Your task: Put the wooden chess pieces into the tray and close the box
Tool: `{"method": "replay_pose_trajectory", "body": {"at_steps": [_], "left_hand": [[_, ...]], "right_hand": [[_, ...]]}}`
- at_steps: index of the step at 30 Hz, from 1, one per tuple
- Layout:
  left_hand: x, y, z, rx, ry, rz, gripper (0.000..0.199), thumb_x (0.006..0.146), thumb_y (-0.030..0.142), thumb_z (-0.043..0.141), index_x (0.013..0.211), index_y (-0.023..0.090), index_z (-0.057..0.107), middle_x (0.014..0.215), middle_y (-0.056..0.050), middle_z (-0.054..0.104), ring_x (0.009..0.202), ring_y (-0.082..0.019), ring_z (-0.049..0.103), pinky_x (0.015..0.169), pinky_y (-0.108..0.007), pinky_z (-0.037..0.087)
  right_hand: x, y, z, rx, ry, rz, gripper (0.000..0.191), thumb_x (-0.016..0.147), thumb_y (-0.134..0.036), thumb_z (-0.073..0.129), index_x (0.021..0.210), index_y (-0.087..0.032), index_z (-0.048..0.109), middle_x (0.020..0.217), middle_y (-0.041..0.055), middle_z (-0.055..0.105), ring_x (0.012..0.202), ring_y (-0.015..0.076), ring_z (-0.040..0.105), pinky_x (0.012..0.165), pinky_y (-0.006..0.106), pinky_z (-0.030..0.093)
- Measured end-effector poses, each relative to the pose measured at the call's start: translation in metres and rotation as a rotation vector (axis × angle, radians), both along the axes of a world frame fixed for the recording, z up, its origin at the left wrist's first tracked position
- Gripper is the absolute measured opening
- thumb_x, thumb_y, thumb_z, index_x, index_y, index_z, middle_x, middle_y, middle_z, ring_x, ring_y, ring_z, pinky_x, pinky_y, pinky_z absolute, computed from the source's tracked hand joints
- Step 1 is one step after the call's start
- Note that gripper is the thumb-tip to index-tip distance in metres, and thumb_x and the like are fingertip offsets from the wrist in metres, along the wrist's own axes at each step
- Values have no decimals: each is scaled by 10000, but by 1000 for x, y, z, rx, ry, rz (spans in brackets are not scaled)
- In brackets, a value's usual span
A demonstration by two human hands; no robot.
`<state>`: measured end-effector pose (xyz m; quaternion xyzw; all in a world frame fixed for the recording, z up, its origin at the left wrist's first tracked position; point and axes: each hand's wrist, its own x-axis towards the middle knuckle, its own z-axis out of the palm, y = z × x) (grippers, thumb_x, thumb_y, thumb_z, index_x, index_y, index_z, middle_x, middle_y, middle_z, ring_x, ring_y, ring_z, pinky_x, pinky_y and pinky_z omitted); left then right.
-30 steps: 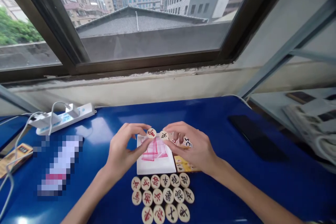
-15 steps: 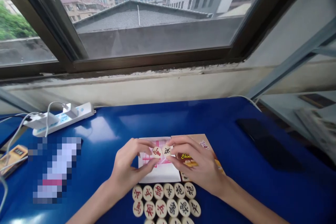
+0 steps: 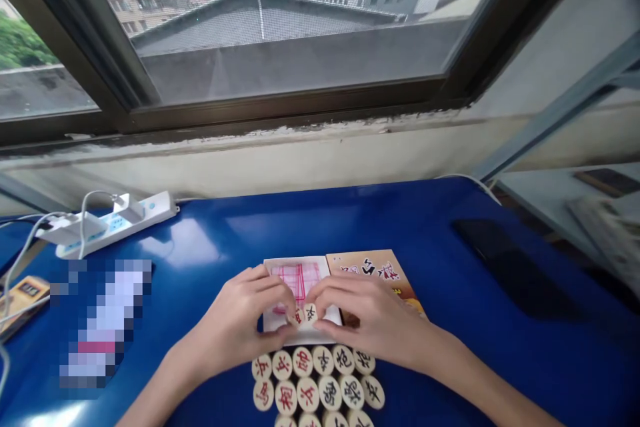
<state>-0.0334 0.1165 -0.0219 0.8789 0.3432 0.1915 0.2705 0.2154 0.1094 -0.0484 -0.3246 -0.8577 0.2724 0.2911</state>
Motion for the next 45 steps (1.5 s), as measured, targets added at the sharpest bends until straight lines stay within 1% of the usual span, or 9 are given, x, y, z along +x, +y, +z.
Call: {"method": "replay_pose_trajectory", "body": {"at_steps": [5,10,16,21,25,30,34,38,45], "left_hand": [[-1,0,1,-5,39,-13,118,852,204,749,907,261,662,889,66,724,874,-173,592,791,-323,408],[-2,3,3,43,-19,19,59,943,228,638,903,245,677,844,48,724,795,-158,573,772,-321,414],[1,-2,1,25,54,-39,62,932,237,638,927,255,697,963,40,723,864,-179,551,770,-338,381],[4,-4,-1,40,31,-28,187,959,263,585,796,207,658,910,7,688,832,-174,537,743,-339,365],[4,-1,0,50,11,2,168,973,254,563,860,223,683,939,4,686,875,-186,539,755,-342,362],[3,0,-1,56,1,-3,285,998,279,540,750,201,656,932,-3,686,858,-183,525,745,-340,357],[3,-1,0,57,16,-17,254,1014,292,515,870,221,712,960,-14,690,840,-182,513,749,-337,379],[4,-1,2,70,40,-28,349,1031,298,476,780,205,700,945,-33,685,852,-189,525,756,-342,397],[3,0,2,69,46,-15,374,1030,302,491,733,194,689,926,-42,686,816,-183,528,740,-339,413]], "right_hand": [[-2,0,-3,0,-18,14,32,946,-221,637,916,-229,649,901,-48,734,842,120,652,766,274,461],[0,0,0,1,-44,-30,119,1003,-248,561,974,-223,674,882,-40,725,787,117,624,722,277,435],[-2,1,1,24,-71,13,159,1020,-229,521,971,-224,672,877,-41,727,785,131,602,712,288,413],[-3,-1,3,22,-56,13,163,1006,-209,524,993,-220,686,872,-23,738,777,147,605,697,294,409],[-3,-2,5,8,-46,3,195,1010,-223,517,1081,-225,699,920,2,751,808,163,630,689,299,417],[-2,-2,5,-1,-51,4,225,1009,-210,502,1077,-227,716,908,15,753,814,173,633,697,313,436],[-3,-2,6,-15,-52,10,239,1015,-207,491,1080,-227,720,969,27,762,895,178,653,751,325,469],[-4,-2,6,-5,-56,0,251,1011,-209,477,1070,-207,721,947,44,758,882,177,658,732,322,483],[-3,-4,5,24,-62,-15,234,1009,-213,488,1059,-215,717,913,37,753,852,175,654,724,312,472]]}}
